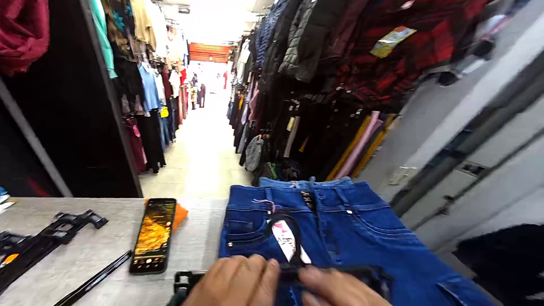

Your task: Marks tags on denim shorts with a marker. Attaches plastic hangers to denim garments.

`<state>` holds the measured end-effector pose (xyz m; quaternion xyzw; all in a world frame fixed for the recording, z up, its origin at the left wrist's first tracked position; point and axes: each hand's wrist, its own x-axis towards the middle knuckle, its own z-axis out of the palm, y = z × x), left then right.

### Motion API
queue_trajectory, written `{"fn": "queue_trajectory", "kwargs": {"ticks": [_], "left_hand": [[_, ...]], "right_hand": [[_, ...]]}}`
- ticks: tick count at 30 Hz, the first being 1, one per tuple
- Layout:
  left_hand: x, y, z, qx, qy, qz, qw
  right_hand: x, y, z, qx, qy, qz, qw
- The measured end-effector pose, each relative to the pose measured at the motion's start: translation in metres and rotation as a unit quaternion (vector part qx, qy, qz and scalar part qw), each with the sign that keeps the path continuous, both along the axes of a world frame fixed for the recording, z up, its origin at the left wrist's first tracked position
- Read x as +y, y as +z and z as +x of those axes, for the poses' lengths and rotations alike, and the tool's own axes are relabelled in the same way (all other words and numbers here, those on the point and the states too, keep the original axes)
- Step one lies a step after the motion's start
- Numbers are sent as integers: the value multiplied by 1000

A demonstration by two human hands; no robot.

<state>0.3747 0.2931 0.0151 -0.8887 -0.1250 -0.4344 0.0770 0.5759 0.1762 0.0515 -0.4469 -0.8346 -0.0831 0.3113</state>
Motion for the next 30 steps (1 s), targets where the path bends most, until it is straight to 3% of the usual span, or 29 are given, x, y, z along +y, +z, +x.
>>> {"fn": "queue_trajectory", "kwargs": {"ticks": [2,4,6,8,10,12,14,18,24,27,30], "left_hand": [[-4,7,25,11,-81,-7,997],[5,9,43,-10,-119,-6,993],[32,15,55,-59,-78,-28,995],[73,24,64,-56,12,-136,989],[119,21,73,-43,82,-352,931],[156,2,79,-73,111,-553,823],[175,-17,86,-104,104,-648,748],[183,-31,100,-123,39,-720,682],[180,-24,98,-192,-82,-721,661],[162,-4,87,-144,-72,-674,720],[158,-3,88,-131,-74,-611,777]], "right_hand": [[9,-2,12,-49,-119,2,992],[13,-3,38,-79,-167,-13,983],[11,-3,76,-73,-197,-69,975],[7,-11,125,-61,-216,-119,967],[4,-20,161,-50,-234,-170,956],[5,-19,160,-47,-270,-243,931],[10,-9,142,-55,-298,-274,913],[38,-6,130,26,-254,-260,931],[118,-57,157,70,-215,-288,931],[119,-43,142,124,-170,-352,912],[113,-28,145,172,-162,-355,904]]}}
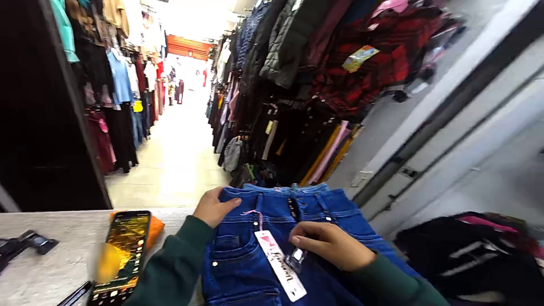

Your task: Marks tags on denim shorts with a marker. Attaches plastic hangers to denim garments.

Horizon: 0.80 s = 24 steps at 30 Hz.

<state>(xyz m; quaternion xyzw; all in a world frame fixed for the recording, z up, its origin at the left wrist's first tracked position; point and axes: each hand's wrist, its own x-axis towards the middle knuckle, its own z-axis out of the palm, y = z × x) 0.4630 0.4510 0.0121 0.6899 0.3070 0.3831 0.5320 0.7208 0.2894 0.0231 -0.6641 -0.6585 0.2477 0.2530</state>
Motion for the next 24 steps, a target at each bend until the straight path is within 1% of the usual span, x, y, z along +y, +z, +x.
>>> {"fn": "queue_trajectory", "kwargs": {"ticks": [2,4,7,9,14,15,16,18,21,22,24], "left_hand": [[-3,2,2,-4,8,17,1000],[-5,3,4,-16,13,17,1000],[-7,5,6,-14,16,23,1000],[-8,5,7,-8,24,28,999],[-12,6,7,-8,27,43,999],[-13,7,8,-10,23,51,998],[-14,8,8,-12,21,60,998],[-15,6,7,-16,24,77,997],[-14,0,5,-10,37,98,994],[-15,0,5,-7,43,105,994],[-19,1,7,-9,60,126,990]], "right_hand": [[-4,13,3,43,-12,-12,999],[-11,19,4,60,-21,-60,996],[-22,11,8,33,-30,-134,990],[-28,2,11,38,-43,-156,986],[-54,-5,13,133,-84,-197,968],[-60,-5,15,144,-95,-181,968],[-65,-6,19,149,-105,-142,973],[-69,3,25,150,-118,-14,982],[-54,53,39,165,-93,174,966],[-47,74,38,143,-81,213,963],[-28,112,18,77,-46,270,959]]}}
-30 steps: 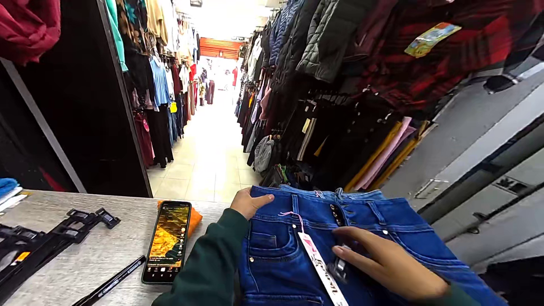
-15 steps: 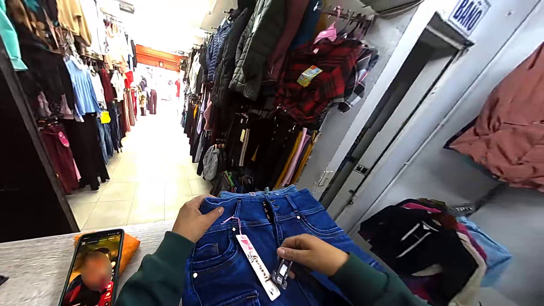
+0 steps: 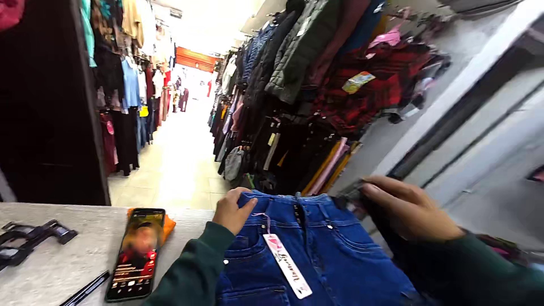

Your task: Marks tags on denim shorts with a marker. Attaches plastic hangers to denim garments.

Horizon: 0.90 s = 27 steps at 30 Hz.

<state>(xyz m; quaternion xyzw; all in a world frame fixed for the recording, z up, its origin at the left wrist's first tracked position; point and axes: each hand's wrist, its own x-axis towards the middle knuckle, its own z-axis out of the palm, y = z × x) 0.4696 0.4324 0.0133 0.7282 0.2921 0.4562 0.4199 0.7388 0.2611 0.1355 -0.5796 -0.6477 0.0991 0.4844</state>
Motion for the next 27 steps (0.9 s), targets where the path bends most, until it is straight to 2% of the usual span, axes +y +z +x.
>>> {"fn": "queue_trajectory", "kwargs": {"ticks": [3,6,11,16,27], "left_hand": [[-3,1,2,-11,25,26,999],[-4,1,2,-23,34,37,998],[-4,-3,4,-54,27,53,997],[0,-7,5,-72,10,54,996],[-1,-7,4,-59,39,31,997]], "right_hand": [[40,28,-36,-200,70,60,975],[81,23,-60,-324,125,83,934],[118,14,-73,-346,175,36,921],[128,11,-71,-335,213,-2,918],[143,-2,-70,-346,250,4,904]]}}
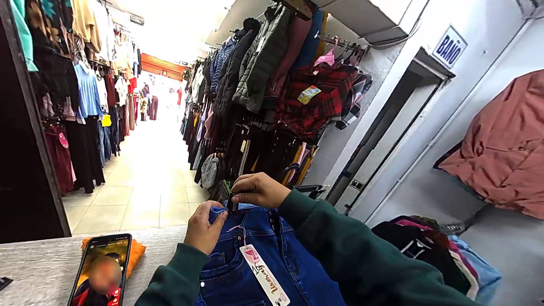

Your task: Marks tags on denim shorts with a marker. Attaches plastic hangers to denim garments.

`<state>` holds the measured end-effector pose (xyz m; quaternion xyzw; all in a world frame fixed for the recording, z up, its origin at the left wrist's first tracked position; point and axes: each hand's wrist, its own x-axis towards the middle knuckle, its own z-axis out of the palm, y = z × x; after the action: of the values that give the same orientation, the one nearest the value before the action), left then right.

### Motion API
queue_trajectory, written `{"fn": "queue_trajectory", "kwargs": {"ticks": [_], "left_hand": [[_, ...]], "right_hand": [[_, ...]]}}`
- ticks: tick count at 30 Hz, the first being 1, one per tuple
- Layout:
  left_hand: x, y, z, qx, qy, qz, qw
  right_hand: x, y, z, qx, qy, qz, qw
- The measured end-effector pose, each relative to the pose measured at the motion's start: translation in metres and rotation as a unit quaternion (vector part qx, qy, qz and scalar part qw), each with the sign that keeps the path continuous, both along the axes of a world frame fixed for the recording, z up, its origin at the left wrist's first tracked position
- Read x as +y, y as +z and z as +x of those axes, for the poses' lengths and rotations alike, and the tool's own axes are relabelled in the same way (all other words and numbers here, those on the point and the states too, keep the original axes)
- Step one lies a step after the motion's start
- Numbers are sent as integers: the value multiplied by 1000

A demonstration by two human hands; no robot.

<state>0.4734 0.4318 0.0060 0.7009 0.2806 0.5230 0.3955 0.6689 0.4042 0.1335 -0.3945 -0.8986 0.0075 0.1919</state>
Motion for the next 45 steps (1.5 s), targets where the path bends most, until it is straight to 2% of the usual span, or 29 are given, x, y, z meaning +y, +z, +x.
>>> {"fn": "queue_trajectory", "kwargs": {"ticks": [6,9,13,15,18,20,23,25,27,30,32,35,37,39,42,45], "left_hand": [[-4,0,3,0,7,-17,1000],[-2,-7,4,11,1,-29,1000],[11,-12,3,32,-11,-118,992],[16,-15,3,31,-2,-132,991],[24,-22,1,60,-12,-119,991],[29,-31,2,84,-9,-127,988],[29,-36,4,113,5,-143,983],[29,-34,1,139,28,-122,982],[25,-25,-7,150,69,-40,985],[5,13,-11,114,100,121,981],[-13,39,8,119,44,198,972],[-16,63,73,212,-61,299,928],[-10,81,125,315,-127,266,902],[-4,97,176,411,-170,185,876],[3,102,234,459,-185,125,860],[-4,107,267,491,-161,135,845]], "right_hand": [[2,-17,8,53,-11,-29,998],[3,-31,8,32,-14,-18,999],[1,-49,0,-18,-85,-40,995],[-4,-43,-3,-33,-116,-61,991],[-26,-19,15,50,-133,35,989],[-45,-3,43,134,-190,117,966],[-69,0,102,240,-356,198,881],[-80,-20,146,282,-477,170,815],[-85,-56,185,302,-551,114,769],[-82,-93,211,308,-586,35,749],[-80,-99,213,299,-585,-25,753],[-74,-106,201,284,-572,-59,767],[-76,-106,191,287,-576,-62,763],[-80,-107,189,300,-582,-61,753],[-80,-114,196,316,-577,-62,750],[-79,-119,202,321,-571,-63,753]]}}
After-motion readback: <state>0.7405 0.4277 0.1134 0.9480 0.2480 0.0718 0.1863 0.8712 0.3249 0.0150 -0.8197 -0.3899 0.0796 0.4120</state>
